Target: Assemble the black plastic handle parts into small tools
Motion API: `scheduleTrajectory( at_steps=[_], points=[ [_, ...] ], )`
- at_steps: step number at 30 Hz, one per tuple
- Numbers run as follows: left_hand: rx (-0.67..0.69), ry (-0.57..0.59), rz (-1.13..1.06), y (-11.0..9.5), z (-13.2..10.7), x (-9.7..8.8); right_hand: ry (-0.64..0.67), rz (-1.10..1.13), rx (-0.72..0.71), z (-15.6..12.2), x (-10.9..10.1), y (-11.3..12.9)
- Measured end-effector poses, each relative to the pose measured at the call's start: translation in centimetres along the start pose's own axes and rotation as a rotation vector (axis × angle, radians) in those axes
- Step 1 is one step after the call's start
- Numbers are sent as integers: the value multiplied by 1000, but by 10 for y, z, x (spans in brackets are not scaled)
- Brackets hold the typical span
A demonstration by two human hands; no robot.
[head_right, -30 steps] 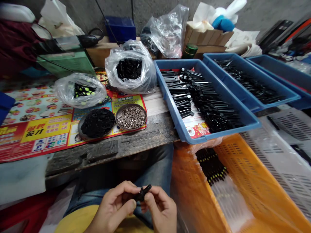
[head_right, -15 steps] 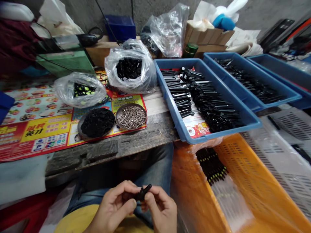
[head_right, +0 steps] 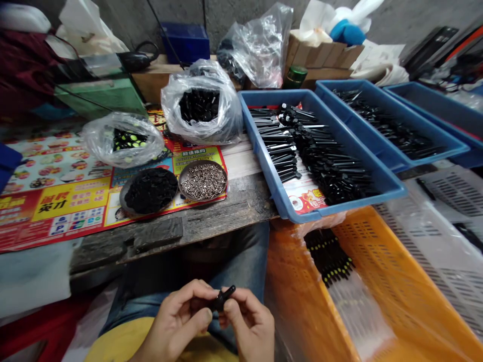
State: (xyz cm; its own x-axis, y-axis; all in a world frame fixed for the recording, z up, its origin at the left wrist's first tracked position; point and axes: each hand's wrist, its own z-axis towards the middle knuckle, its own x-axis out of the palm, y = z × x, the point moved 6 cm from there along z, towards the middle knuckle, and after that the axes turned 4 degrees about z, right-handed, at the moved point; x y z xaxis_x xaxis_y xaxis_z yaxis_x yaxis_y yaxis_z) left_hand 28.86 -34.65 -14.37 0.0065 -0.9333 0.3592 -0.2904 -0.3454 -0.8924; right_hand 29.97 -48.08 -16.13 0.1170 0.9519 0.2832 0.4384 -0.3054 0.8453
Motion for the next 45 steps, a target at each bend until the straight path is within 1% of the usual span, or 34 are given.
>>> scheduleTrajectory(
  at_steps=[5,10,16,21,26,31,38,45],
  points=[
    [3,-1,3,-4,2,3,-7,-24,2,0,-3,0],
    [-4,-14,17,-3,0,1,19,-56,-14,1,-3,0],
    [-25,-49,62,4,-1,-6,5,2,-11,0,-1,-2],
    [-25,-52,63,2,0,-5,-28,35,4,-1,-1,-3],
    [-28,-54,57,1,0,-2,-12,-6,-13,-1,-1,0],
    [-22,-47,49,3,-2,-3,1,-28,-11,0,-2,0],
    [-55,-40,39,7,-3,-4,15,-37,2,0,-1,-1],
    [-66,-45,47,8,-3,-3,25,-116,-17,1,-3,-1]
  ],
)
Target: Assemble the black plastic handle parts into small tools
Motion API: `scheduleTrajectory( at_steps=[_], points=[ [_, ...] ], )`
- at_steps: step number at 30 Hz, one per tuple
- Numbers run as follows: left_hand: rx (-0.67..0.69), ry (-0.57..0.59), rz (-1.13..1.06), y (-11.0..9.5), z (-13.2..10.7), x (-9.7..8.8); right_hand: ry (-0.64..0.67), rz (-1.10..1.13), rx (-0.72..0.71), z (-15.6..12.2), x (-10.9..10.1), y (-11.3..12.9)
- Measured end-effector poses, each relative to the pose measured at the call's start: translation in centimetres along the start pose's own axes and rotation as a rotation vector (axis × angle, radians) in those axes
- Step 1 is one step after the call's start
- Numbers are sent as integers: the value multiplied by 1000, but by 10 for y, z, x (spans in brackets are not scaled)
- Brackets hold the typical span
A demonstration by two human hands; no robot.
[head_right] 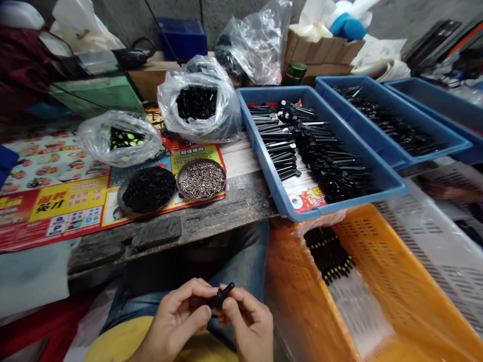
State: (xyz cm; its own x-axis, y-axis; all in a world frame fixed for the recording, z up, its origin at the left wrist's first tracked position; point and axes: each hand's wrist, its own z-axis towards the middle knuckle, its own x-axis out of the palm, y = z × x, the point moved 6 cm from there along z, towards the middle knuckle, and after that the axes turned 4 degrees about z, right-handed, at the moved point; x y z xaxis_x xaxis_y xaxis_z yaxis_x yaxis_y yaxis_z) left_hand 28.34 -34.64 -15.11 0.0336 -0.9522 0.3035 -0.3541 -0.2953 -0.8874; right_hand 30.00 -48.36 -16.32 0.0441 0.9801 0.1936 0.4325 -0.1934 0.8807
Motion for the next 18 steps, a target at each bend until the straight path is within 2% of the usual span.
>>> scheduleTrajectory(
  at_steps=[18],
  points=[
    [-29,-11,-11,0,2,0,1,-1,-2,1,1,3]
  ],
)
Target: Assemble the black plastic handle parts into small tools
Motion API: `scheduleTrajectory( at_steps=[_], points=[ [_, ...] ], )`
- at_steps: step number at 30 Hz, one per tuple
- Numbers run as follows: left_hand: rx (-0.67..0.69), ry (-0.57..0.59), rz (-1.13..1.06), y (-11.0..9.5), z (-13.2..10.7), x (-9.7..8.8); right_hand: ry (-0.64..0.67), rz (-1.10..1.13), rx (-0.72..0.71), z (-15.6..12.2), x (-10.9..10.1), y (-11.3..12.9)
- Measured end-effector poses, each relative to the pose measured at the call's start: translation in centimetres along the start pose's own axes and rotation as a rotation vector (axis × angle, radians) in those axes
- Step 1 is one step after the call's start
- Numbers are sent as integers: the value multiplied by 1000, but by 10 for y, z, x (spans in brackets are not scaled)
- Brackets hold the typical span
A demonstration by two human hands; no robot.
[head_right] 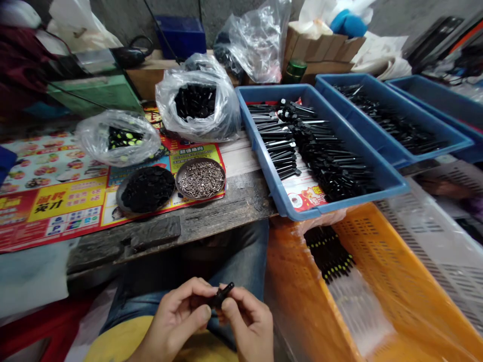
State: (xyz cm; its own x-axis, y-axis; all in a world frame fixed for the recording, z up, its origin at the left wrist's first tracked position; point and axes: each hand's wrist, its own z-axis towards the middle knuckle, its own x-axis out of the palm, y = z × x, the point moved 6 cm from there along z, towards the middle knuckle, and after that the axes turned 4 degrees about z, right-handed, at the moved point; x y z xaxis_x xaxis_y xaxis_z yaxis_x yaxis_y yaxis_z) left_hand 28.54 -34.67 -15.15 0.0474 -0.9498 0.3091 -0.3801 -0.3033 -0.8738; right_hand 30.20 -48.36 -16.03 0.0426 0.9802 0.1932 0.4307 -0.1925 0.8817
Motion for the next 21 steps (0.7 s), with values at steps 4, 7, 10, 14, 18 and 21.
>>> scheduleTrajectory(
  at_steps=[4,7,10,14,18,21],
  points=[
    [-22,-12,6,0,1,0,1,-22,3,0,-1,-1],
    [-23,-12,-3,0,2,-1,1,-13,8,0,-1,-3],
    [-11,-3,-21,1,2,-1,-3,14,12,0,-1,-3],
    [-3,10,-35,1,3,0,-14,44,21,0,0,-3],
    [-6,5,-45,-1,4,0,-3,19,15,0,0,-4],
    [-8,7,-58,-3,4,2,16,-4,11,1,-1,-5]
  ],
)
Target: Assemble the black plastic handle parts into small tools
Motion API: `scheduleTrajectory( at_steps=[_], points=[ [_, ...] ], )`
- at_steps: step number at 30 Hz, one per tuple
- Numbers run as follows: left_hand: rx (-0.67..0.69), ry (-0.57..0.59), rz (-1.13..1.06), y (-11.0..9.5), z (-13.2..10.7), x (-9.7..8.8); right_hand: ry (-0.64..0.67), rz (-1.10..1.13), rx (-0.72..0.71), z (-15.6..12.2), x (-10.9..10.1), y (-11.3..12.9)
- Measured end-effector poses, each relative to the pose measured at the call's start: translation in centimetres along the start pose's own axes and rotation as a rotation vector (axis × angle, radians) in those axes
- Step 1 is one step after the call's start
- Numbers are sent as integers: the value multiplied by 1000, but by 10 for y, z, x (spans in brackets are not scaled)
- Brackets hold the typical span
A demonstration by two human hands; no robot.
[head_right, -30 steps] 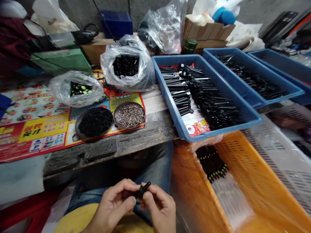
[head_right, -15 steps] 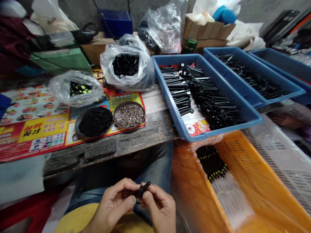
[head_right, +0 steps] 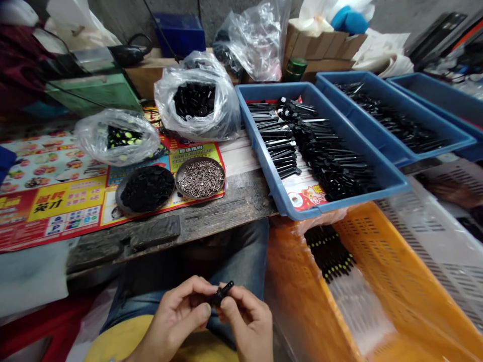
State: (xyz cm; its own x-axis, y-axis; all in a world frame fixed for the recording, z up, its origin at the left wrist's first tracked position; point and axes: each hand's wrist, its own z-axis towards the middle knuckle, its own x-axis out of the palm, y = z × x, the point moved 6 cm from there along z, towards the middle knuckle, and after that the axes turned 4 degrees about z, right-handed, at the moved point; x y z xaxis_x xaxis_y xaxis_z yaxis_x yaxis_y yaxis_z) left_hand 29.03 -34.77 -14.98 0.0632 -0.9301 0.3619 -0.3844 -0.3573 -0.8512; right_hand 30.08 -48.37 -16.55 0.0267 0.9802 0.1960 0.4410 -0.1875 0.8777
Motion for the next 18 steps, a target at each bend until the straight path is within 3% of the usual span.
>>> scheduleTrajectory(
  at_steps=[11,18],
  points=[
    [-2,-4,-12,5,0,-2,-20,35,12,0,-2,-3],
    [37,-8,37,4,0,-3,167,-77,-25,6,-6,-6]
  ],
)
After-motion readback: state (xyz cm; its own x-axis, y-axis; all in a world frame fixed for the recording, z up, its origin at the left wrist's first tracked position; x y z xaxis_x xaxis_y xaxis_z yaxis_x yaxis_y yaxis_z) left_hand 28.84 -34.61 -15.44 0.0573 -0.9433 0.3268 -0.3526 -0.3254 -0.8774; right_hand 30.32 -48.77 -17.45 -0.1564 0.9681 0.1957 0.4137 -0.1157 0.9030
